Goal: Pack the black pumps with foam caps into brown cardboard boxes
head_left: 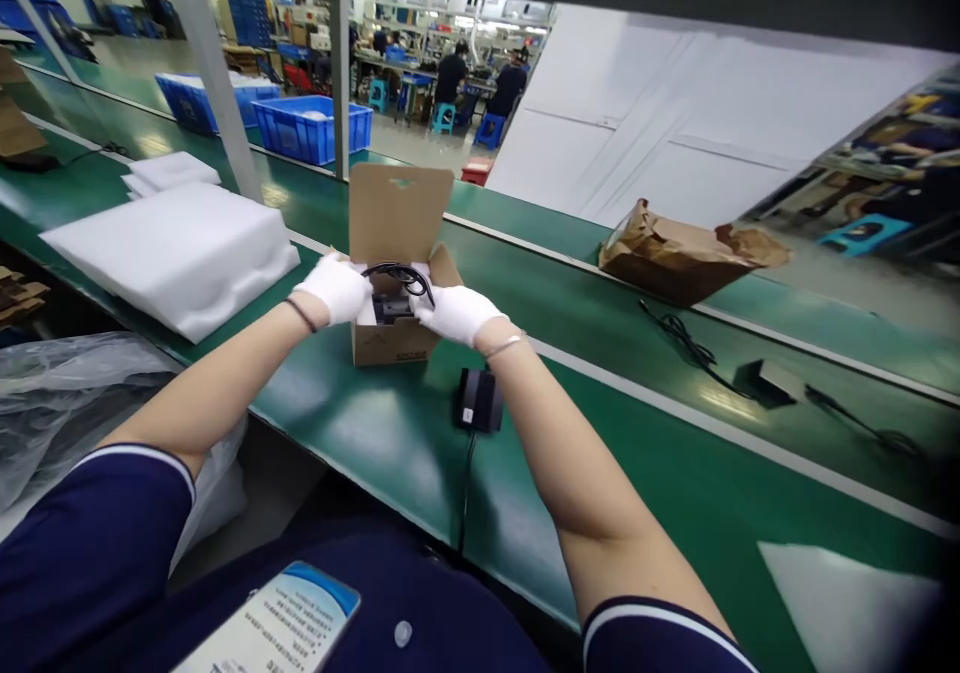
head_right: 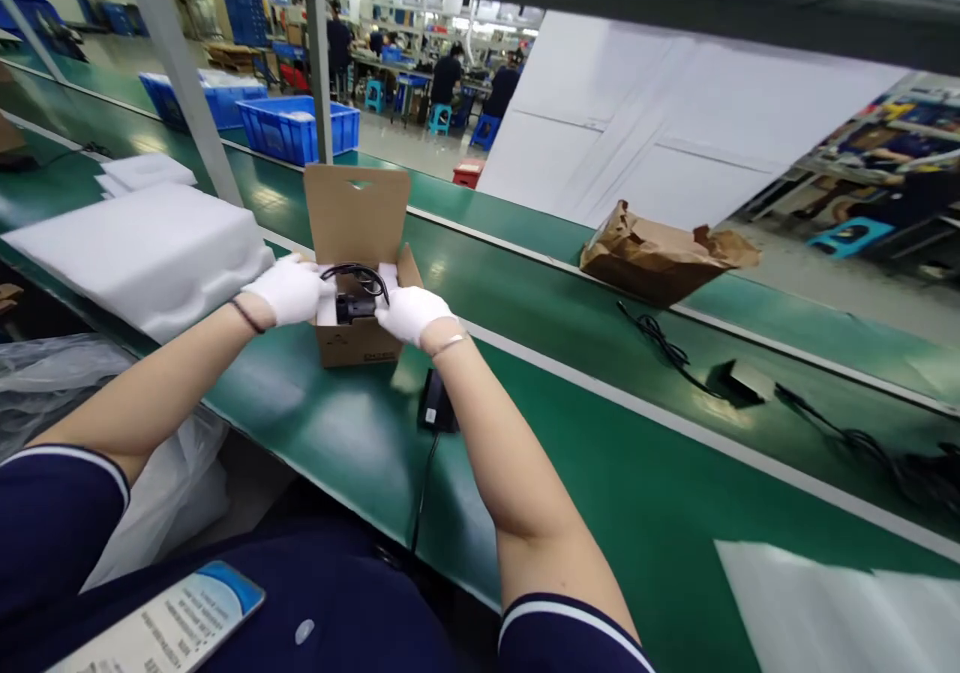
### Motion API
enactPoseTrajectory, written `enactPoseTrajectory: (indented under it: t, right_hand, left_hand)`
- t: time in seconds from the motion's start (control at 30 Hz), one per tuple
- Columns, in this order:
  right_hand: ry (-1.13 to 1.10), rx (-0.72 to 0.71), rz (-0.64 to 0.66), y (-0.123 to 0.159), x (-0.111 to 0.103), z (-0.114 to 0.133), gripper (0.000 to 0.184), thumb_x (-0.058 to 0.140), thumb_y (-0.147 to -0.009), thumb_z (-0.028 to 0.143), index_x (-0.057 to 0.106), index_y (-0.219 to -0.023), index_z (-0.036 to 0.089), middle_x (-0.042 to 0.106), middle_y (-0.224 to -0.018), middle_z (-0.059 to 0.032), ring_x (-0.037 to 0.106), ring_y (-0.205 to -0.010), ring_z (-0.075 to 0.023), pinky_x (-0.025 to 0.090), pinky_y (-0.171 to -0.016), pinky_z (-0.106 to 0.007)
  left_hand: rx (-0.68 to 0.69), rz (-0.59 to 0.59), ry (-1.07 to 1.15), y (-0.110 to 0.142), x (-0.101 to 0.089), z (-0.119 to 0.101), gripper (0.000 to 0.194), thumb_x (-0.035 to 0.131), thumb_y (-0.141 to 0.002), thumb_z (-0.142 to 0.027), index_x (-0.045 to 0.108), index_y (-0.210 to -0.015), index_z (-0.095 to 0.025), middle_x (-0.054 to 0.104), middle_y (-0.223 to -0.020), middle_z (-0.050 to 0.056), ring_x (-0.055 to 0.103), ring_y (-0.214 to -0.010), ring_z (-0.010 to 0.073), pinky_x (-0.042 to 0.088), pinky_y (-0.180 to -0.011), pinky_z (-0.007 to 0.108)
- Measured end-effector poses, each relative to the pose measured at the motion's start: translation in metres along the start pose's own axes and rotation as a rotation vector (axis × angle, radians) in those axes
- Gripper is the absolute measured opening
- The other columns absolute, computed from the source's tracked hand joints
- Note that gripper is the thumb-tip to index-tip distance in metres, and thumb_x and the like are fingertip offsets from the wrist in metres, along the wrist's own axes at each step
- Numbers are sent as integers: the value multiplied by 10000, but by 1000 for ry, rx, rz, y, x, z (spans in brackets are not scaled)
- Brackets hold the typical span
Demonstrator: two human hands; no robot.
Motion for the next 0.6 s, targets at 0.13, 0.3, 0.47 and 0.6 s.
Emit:
enactPoseTrajectory:
  t: [0.13,0.3,0.47,0.6]
  right_hand:
    - [-82,285,-373,105,26,-41,414,424,-978,466,594,-1255,210,633,-1262,-112,620,-1109,-267,476,-905,-342]
    - [-237,622,227,194,138,-38,333,533,-891,511,593,-800,196,683,-828,-95,665,-808,-266,480,-740,-351]
    - [-944,516,-99,227,142,-9,313,359,-984,473,496,-861,221,546,-594,32,565,-590,-168,456,-629,-267]
    - [-957,453,-265,251,88,-5,359,454,-940,564,610,-972,241,544,-642,25,541,-591,-176,450,-586,-284]
  left_hand:
    - [-80,-549,167,63,-7,-26,300,416,-925,-145,645,-1116,-180,622,-1224,130,567,-1119,274,432,-889,391]
    - [558,-234,427,68,41,-144,421,563,-805,-86,575,-1212,-195,584,-1294,110,535,-1190,279,446,-960,402]
    - [460,-123,961,26,70,-219,406,590,-778,-72,609,-1176,-149,619,-1263,158,520,-1254,347,400,-1074,485]
    - [270,-169,1238,27,63,-235,387,556,-891,-209,538,-1276,-178,671,-1214,122,651,-1105,254,532,-959,372]
Point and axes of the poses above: each hand's wrist, its own y-axis away from the middle knuckle, its own x-axis out of the palm, z = x × y, the point moved 4 cm from there along -y, towards the middle knuckle
